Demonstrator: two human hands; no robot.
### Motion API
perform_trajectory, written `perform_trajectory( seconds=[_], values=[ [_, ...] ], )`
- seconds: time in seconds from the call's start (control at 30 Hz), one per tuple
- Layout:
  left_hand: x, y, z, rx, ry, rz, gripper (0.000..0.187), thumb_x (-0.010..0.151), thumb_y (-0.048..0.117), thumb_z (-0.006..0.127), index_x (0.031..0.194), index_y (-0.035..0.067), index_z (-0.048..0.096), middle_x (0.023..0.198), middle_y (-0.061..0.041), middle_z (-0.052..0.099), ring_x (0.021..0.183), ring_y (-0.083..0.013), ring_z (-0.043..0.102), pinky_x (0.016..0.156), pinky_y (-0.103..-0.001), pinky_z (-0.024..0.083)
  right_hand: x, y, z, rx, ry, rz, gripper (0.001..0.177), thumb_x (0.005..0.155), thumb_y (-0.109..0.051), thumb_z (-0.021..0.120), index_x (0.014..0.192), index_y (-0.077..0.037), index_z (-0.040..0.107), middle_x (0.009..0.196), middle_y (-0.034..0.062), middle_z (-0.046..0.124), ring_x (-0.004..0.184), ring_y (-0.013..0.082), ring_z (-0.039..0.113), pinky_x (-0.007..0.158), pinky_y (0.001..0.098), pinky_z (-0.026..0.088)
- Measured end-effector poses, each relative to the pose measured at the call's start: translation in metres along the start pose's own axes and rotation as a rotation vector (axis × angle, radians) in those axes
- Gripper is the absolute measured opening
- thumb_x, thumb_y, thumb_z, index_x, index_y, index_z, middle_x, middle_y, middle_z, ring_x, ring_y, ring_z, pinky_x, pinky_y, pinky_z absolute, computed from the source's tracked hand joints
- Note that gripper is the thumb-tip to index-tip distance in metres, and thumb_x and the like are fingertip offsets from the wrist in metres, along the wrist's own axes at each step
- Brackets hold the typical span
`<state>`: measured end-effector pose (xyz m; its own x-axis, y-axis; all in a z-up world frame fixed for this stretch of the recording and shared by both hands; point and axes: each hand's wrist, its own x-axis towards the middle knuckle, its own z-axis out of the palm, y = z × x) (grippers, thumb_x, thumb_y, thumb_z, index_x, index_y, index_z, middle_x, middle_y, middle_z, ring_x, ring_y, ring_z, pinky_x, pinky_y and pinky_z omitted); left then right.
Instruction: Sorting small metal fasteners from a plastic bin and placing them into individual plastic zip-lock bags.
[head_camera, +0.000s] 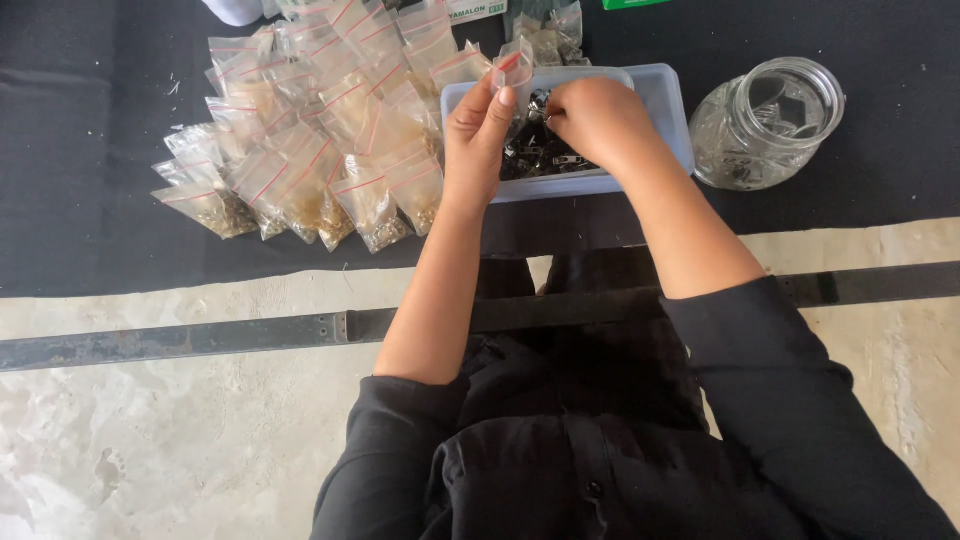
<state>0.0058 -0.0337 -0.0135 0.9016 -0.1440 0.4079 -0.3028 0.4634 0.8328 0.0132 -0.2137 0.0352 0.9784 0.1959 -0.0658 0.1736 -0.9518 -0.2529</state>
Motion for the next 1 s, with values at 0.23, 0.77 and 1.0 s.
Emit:
perform_trajectory(
  seconds=[0.23,0.77,1.0],
  values=[
    [-0.001,0.003,0.002,0.001,-0.006,-0.005,0.041,0.107,0.034,0.066,0.141,0.011,0.064,0.135,-0.007,0.070,0.133,-0.0172,0.058,0.118,-0.037,0.043,-0.040,0.001,-0.036,0.791,-0.019,0.193,0.017,0.103,-0.020,0.066,0.115,-0.011,0.074,0.075,0.0026,0.066,0.055,0.0079,0.053,0.044,0.0236,0.040],
    [-0.018,0.030,0.005,0.080,0.060,0.037,0.045,0.108,0.041,0.063,0.142,0.010,0.063,0.140,-0.010,0.068,0.140,-0.0217,0.057,0.124,-0.042,0.041,-0.046,0.035,-0.018,1.348,0.039,0.071,0.007,0.104,-0.018,0.067,0.106,-0.012,0.068,0.088,0.0053,0.066,0.067,0.0145,0.061,0.054,0.0285,0.052],
    [-0.019,0.023,0.002,0.055,0.035,0.014,0.045,0.107,0.038,0.066,0.142,0.011,0.063,0.138,-0.011,0.069,0.138,-0.0212,0.059,0.124,-0.040,0.041,-0.048,-0.003,-0.040,0.592,-0.088,0.139,0.019,0.100,-0.023,0.068,0.117,-0.017,0.076,0.092,-0.0021,0.071,0.082,0.0131,0.067,0.068,0.0319,0.049]
  ],
)
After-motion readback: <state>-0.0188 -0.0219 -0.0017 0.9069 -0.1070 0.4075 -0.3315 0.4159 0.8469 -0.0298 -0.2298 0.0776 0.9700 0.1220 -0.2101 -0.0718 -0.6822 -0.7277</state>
